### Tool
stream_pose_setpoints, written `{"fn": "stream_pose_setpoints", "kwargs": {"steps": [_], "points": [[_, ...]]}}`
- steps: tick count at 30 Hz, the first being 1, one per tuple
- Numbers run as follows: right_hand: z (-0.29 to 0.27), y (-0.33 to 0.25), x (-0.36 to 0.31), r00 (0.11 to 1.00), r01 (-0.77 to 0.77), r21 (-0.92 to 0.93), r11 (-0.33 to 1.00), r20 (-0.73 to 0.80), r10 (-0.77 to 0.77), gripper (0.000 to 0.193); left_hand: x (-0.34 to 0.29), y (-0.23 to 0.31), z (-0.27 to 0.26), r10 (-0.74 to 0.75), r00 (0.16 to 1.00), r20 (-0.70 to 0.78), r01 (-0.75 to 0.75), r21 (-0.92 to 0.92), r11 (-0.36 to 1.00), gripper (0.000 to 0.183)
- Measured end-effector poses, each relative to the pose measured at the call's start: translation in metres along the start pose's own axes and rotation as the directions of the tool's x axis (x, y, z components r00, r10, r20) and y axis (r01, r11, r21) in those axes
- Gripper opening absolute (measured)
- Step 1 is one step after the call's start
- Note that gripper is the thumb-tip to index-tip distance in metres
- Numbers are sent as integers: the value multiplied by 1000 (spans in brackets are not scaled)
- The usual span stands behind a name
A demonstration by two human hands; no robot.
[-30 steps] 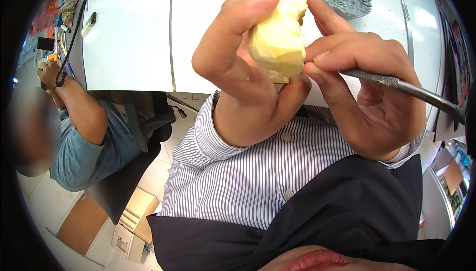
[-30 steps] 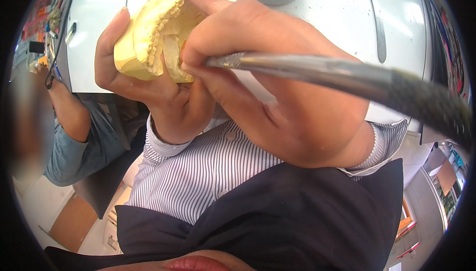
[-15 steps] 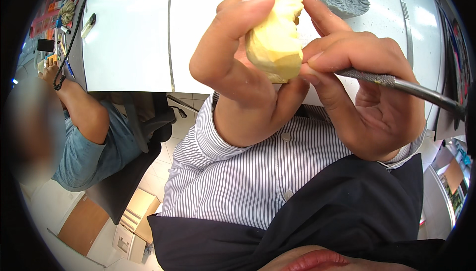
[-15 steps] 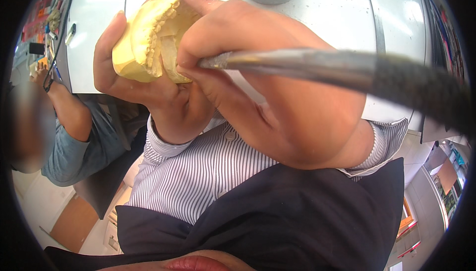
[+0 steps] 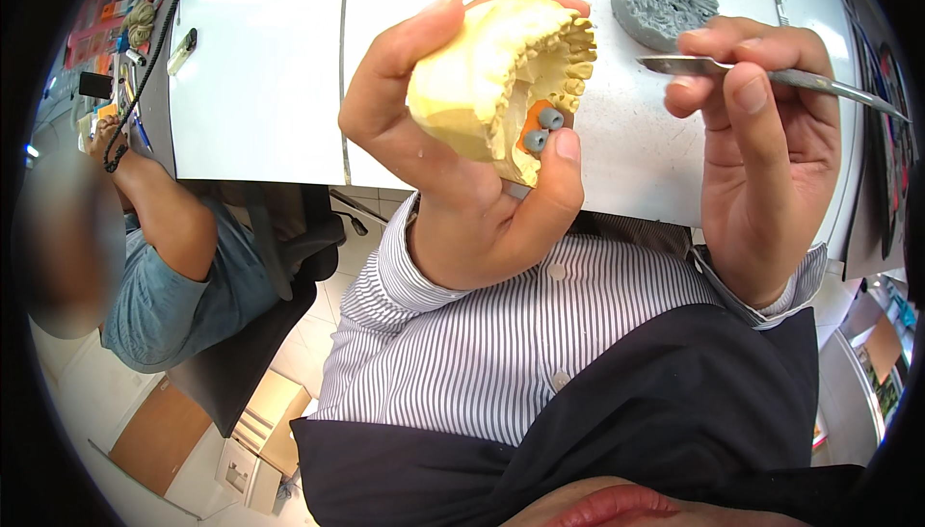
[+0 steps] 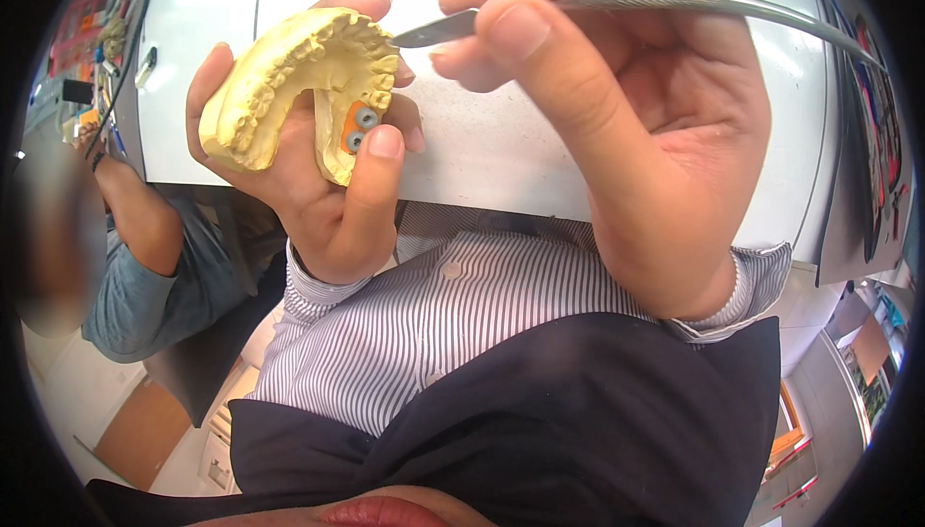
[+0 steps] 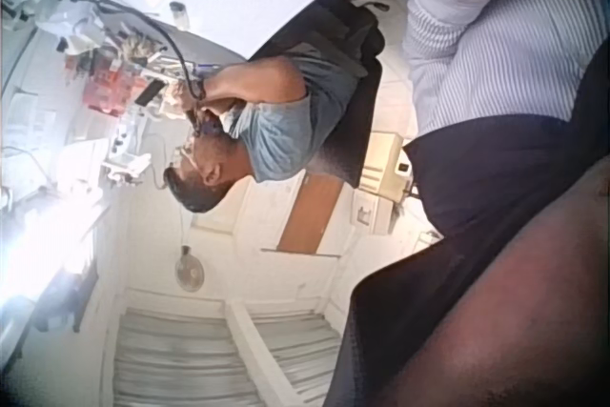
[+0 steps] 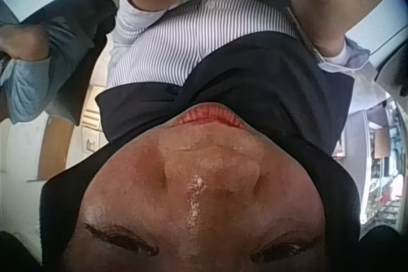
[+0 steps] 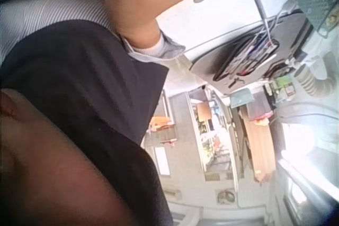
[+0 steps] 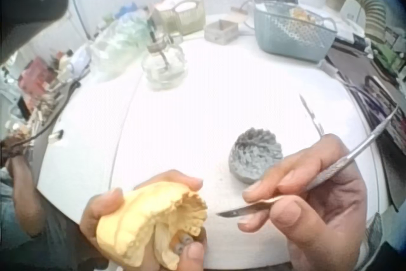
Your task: The person holds a yellow dental cast in their left hand and uses a metal dental tool to scrape and shape the material around the teeth. They rotate the cast to access different angles and occasionally use a brush to clean the surface.
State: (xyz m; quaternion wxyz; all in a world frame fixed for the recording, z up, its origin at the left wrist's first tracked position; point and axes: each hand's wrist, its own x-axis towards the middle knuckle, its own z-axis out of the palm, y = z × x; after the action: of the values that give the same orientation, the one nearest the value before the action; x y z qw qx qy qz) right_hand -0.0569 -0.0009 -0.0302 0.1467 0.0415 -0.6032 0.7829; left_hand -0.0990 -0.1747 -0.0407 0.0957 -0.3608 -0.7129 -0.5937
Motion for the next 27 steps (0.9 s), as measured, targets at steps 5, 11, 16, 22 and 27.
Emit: {"fn": "stream_pose_setpoints", "kwargs": {"steps": [5, 11, 16, 22, 27], "points": [[15, -3, -1, 994, 65, -80, 995, 87, -58, 15, 6, -3, 5, 97, 993, -64, -97, 15, 995, 64], [9, -6, 5, 893, 365, -299, 882, 379, -241, 22, 8, -14, 4, 197, 980, 14, -197, 60, 978, 69], [9, 1, 6, 842, 433, -244, 868, 454, -292, 23, 7, -21, 17, 302, 937, -177, -303, 22, 953, 65], [11, -4, 3, 834, 406, -159, 900, 467, -293, 21, 8, -10, 17, 158, 959, -233, -184, -90, 979, 59], [19, 0, -6, 850, 411, -91, 907, 398, -345, 19, 3, 7, 13, -93, 962, -258, -14, -387, 922, 59]]}}
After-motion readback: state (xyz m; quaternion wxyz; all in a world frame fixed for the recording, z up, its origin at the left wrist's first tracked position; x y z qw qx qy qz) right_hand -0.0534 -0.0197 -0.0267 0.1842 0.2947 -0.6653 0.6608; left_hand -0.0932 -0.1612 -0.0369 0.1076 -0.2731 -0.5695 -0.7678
